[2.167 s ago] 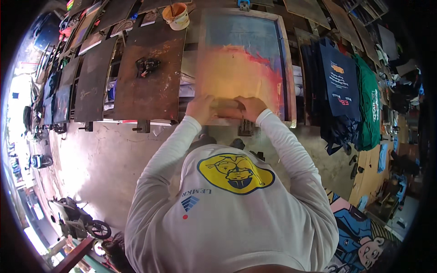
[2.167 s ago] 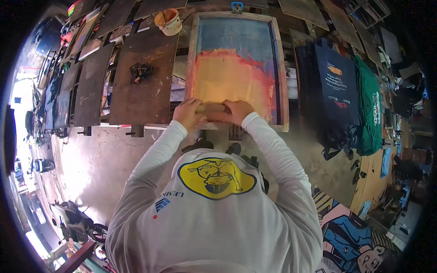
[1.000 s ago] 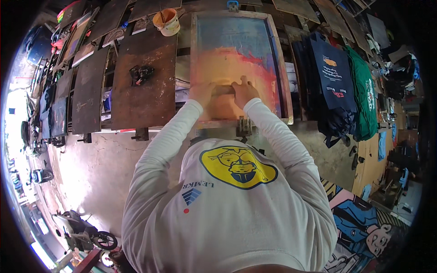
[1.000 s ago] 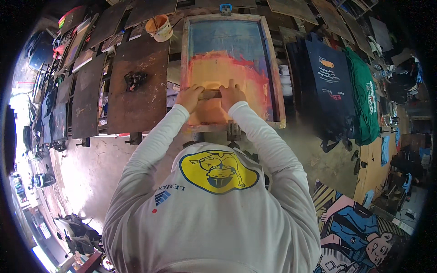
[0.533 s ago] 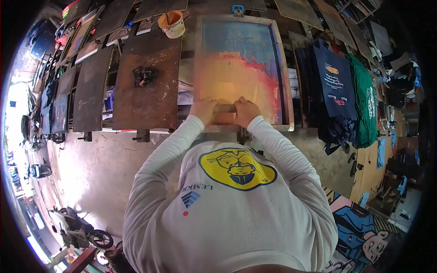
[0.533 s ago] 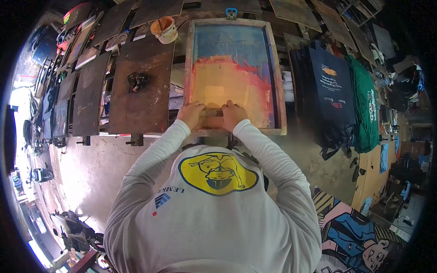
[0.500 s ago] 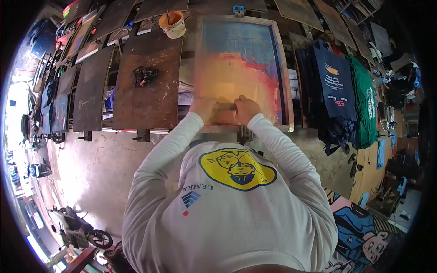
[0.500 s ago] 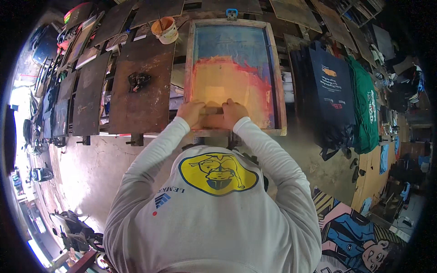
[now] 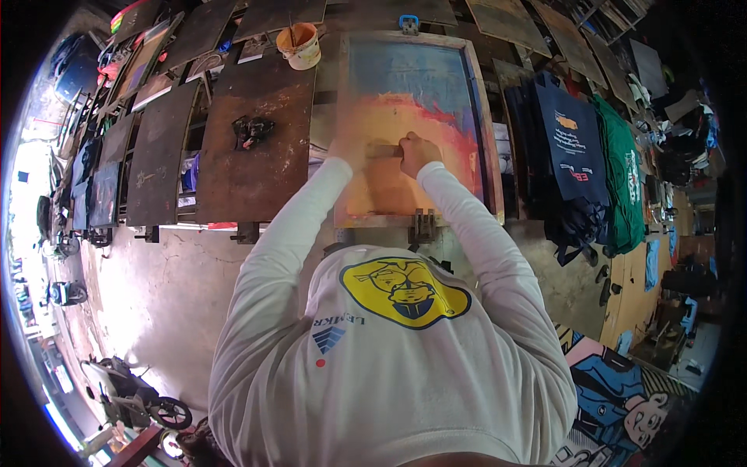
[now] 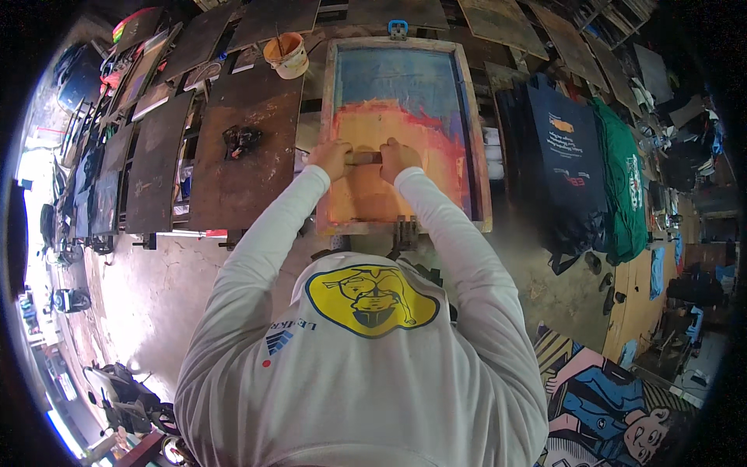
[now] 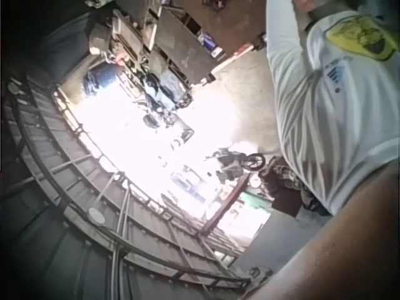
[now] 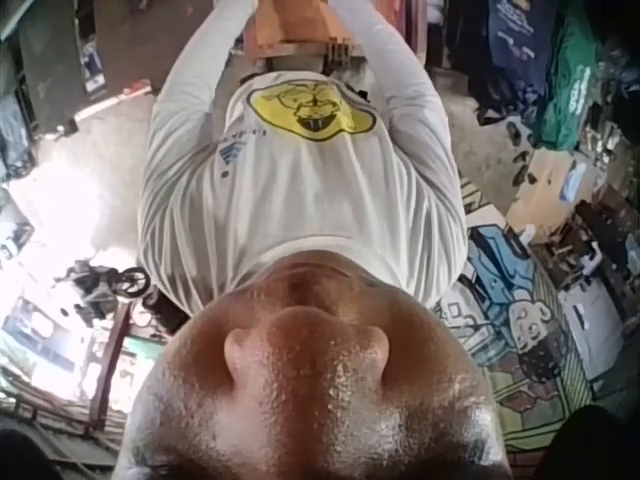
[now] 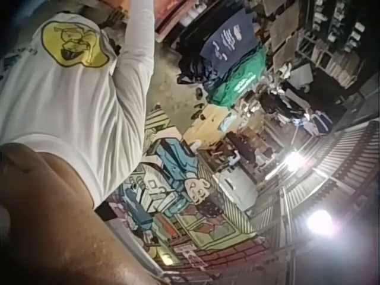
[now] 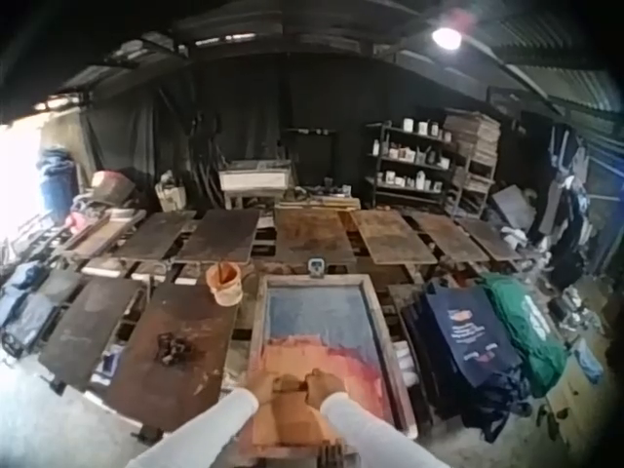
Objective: Using a squeegee to apply ink through a mesh screen onto fabric items.
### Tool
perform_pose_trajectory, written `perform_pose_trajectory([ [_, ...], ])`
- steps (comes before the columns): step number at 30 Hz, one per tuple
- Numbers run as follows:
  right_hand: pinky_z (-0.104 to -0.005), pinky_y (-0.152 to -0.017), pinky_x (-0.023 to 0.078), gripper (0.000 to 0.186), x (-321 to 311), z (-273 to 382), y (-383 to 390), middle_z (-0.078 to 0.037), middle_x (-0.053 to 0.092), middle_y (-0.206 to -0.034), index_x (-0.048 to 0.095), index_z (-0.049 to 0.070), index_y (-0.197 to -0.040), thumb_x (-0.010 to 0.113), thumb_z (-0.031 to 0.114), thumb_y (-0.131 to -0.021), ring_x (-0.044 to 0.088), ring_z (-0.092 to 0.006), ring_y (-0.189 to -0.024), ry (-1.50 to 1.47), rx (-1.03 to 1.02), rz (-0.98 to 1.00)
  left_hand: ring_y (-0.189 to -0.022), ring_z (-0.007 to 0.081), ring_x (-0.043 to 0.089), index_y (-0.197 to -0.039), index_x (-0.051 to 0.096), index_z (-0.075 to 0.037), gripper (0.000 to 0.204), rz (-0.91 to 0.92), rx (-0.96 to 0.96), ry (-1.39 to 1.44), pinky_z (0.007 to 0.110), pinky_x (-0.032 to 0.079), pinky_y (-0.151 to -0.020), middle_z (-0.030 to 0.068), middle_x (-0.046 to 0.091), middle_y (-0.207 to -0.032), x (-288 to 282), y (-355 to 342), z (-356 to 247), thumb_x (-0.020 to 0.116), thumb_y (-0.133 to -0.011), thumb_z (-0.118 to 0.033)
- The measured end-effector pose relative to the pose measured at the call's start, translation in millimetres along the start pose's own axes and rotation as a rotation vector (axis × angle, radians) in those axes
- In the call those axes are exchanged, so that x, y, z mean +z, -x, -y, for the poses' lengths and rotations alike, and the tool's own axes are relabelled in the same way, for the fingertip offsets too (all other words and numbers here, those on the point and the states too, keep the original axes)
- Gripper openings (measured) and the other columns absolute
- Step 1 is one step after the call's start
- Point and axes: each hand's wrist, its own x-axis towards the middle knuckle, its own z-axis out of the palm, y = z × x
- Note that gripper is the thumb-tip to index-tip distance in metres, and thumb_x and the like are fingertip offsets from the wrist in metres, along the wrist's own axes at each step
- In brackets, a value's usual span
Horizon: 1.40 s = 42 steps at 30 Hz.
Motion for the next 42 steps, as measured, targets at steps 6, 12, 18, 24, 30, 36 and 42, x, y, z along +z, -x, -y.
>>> perform_pose_trajectory([
  [6,-0.0437,-0.078,0.055,0.017,-1.9,21.4,66.3,-0.012,0.063,-0.102,0.067,0.007,-0.090,0.062,0.015,-0.076,0.066,-0.0339,-0.089,-0.042,0.017,-0.026,-0.093,0.0324,0.065,-0.102,0.063,-0.013,0.038,0.198,-0.029,0.028,0.045,0.053,-0.080,0.0069,0.063,-0.102,-19.4,58.5,-39.3,0.077,-0.069,-0.026],
  [12,-0.0439,-0.077,0.055,0.017,-11.0,19.1,73.4,-0.011,0.063,-0.101,0.069,0.009,-0.087,0.063,0.019,-0.076,0.067,-0.0332,-0.087,-0.057,0.009,0.035,-0.091,0.0336,0.066,-0.098,0.064,-0.013,0.032,0.235,-0.009,0.037,0.045,0.054,-0.078,0.0096,0.066,-0.097,-39.5,63.5,-49.3,0.074,-0.072,-0.028],
  [18,-0.0431,-0.081,0.055,0.017,-8.7,6.5,22.8,-0.011,0.065,-0.101,0.071,0.008,-0.088,0.062,0.016,-0.075,0.067,-0.0330,-0.089,-0.071,0.056,-0.012,-0.088,0.0356,0.067,-0.096,0.065,-0.011,0.027,0.114,-0.001,0.015,0.047,0.053,-0.077,0.0114,0.069,-0.093,-23.1,16.4,-20.8,0.070,-0.075,-0.027],
  [24,-0.0434,-0.080,0.055,0.018,11.0,10.0,49.8,-0.011,0.063,-0.102,0.069,0.007,-0.090,0.064,0.019,-0.076,0.067,-0.0329,-0.090,-0.056,-0.014,-0.053,-0.093,0.0320,0.065,-0.102,0.064,-0.012,0.034,0.104,0.002,0.016,0.044,0.054,-0.076,0.0079,0.064,-0.099,1.0,52.2,-20.9,0.074,-0.071,-0.022],
  [30,-0.0448,-0.079,0.055,0.024,-0.7,32.3,96.9,-0.011,0.060,-0.102,0.066,0.007,-0.092,0.068,0.022,-0.074,0.066,-0.0330,-0.091,-0.107,0.025,0.005,-0.095,0.0297,0.065,-0.108,0.063,-0.013,0.039,0.155,0.005,0.079,0.042,0.054,-0.077,0.0068,0.063,-0.103,-38.7,95.8,-59.7,0.074,-0.071,-0.020],
  [36,-0.0439,-0.083,0.053,0.028,-7.1,35.3,116.4,-0.009,0.058,-0.107,0.066,0.010,-0.096,0.072,0.019,-0.070,0.063,-0.0307,-0.097,-0.113,0.010,-0.058,-0.095,0.0282,0.065,-0.110,0.064,-0.013,0.041,0.064,0.037,0.125,0.041,0.054,-0.077,0.0049,0.064,-0.102,-41.5,118.5,-70.1,0.075,-0.070,-0.019],
  [42,-0.0436,-0.083,0.052,0.030,3.3,34.8,132.6,-0.007,0.057,-0.108,0.065,0.011,-0.100,0.071,0.015,-0.071,0.062,-0.0295,-0.099,-0.102,0.000,-0.023,-0.097,0.0276,0.064,-0.107,0.064,-0.012,0.035,0.080,0.051,0.130,0.040,0.054,-0.082,0.0053,0.066,-0.106,-36.7,130.1,-76.4,0.071,-0.073,-0.019],
])
